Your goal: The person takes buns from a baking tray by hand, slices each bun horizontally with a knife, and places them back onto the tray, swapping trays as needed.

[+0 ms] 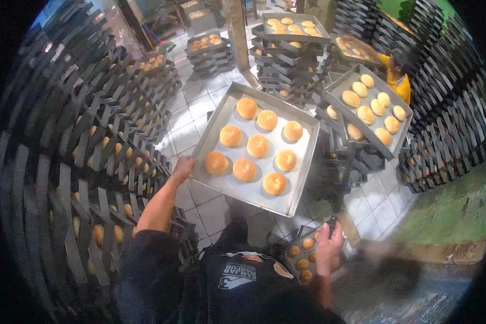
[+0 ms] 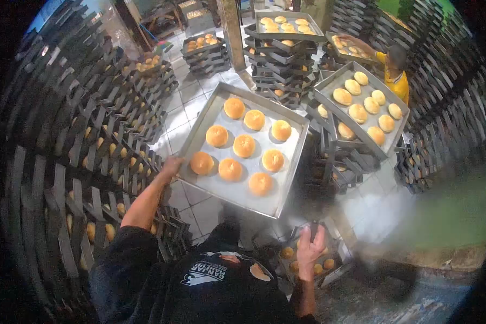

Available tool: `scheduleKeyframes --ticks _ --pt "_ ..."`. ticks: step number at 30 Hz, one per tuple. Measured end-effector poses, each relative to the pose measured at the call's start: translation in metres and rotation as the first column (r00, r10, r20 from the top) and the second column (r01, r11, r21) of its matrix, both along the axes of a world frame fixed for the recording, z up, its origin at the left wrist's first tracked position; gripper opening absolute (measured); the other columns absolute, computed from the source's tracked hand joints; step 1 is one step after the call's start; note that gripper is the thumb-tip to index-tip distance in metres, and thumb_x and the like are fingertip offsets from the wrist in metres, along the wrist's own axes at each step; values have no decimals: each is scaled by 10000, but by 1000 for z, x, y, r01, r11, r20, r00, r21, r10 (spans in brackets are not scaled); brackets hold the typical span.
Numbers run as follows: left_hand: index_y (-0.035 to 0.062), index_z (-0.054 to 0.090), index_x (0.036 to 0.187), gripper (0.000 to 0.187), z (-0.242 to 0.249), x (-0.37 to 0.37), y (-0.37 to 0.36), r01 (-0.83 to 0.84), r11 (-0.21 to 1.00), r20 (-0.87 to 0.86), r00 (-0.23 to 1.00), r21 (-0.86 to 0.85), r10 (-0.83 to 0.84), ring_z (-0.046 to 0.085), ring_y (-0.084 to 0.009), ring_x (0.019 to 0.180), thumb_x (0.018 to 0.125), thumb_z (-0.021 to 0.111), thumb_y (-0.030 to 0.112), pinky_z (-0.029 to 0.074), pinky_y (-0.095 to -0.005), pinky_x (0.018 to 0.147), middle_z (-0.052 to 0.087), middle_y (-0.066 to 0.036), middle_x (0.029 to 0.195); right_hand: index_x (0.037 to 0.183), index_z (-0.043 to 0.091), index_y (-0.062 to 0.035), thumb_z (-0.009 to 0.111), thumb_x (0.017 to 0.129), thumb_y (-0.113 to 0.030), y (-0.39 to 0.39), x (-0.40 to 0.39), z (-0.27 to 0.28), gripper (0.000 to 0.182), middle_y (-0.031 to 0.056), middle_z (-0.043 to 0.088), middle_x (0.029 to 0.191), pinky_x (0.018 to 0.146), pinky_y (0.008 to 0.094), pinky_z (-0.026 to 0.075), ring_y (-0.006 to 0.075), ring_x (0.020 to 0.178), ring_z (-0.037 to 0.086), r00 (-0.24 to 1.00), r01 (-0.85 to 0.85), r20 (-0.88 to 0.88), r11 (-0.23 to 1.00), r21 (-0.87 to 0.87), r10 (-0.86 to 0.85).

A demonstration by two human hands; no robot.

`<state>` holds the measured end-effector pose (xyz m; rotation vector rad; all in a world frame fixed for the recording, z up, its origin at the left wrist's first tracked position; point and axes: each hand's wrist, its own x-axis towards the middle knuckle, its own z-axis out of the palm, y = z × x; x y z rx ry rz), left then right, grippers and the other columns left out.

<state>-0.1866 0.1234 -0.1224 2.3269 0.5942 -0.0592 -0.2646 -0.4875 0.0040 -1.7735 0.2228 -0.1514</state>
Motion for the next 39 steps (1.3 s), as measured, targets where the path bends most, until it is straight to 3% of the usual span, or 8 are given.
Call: scheduleKeyframes --ticks 6,15,17,20,23,29,35,39 --pt "-45 745 963 442 -8 94 49 -176 921 -36 984 -348 175 623 -200 704 888 693 388 476 -400 657 691 -111 770 1151 580 -14 588 1034 -147 79 38 11 178 16 623 804 559 241 405 63 631 496 986 6 -166 998 -62 -16" --pt "-30 731 1064 529 -36 173 69 -12 982 -196 979 191 50 711 -404 953 910 688 474 553 -475 860 744 -235 1033 1152 606 -38 602 1032 -153 141 86 9 167 -21 601 773 519 237 373 48 605 475 967 11 -255 1000 -14 -14" --pt "23 692 1192 440 -21 183 16 -103 943 449 892 317 -53 670 -390 1112 940 694 383 527 -473 952 697 -226 1209 1095 607 -71 597 1034 -152 143 93 6 102 -42 580 757 524 235 372 40 603 475 964 26 -263 1000 -1 -25" --pt "55 635 1297 452 23 198 -99 254 963 362 909 -92 -205 618 -398 1222 958 678 351 494 -478 1023 653 -194 1319 1206 554 -32 580 1045 -113 136 97 -4 182 15 624 790 505 208 372 27 584 475 967 -2 -255 1000 23 8" --pt "-3 601 1316 601 -23 230 -180 431 900 321 863 -63 -391 582 -430 1257 949 649 470 490 -485 1028 635 -259 1309 1184 559 -23 589 1041 -107 132 111 -3 169 22 630 791 511 208 381 33 594 486 975 -93 -202 995 23 96" --pt "-52 575 1300 838 -63 264 -232 403 915 -179 902 16 -394 586 -442 1205 791 799 575 482 -484 1027 597 -308 1284 1152 573 -13 603 1035 -112 91 136 -6 156 29 647 798 526 206 407 39 607 508 963 -167 -213 986 19 167" --pt "-46 508 1285 869 -53 231 -253 340 939 59 937 58 -344 628 -443 1067 684 929 419 513 -488 958 632 -251 1138 1154 606 -27 624 1029 -145 67 178 -4 172 -14 636 786 528 214 391 27 595 476 951 -196 -248 980 -22 184" --pt "-9 516 1292 748 15 221 -260 -5 842 20 1000 -539 19 667 -377 1089 761 909 342 543 -489 948 645 -195 1235 1213 629 -30 635 1006 -172 76 213 -14 252 38 723 849 716 297 525 127 772 677 926 -295 -235 955 31 294"
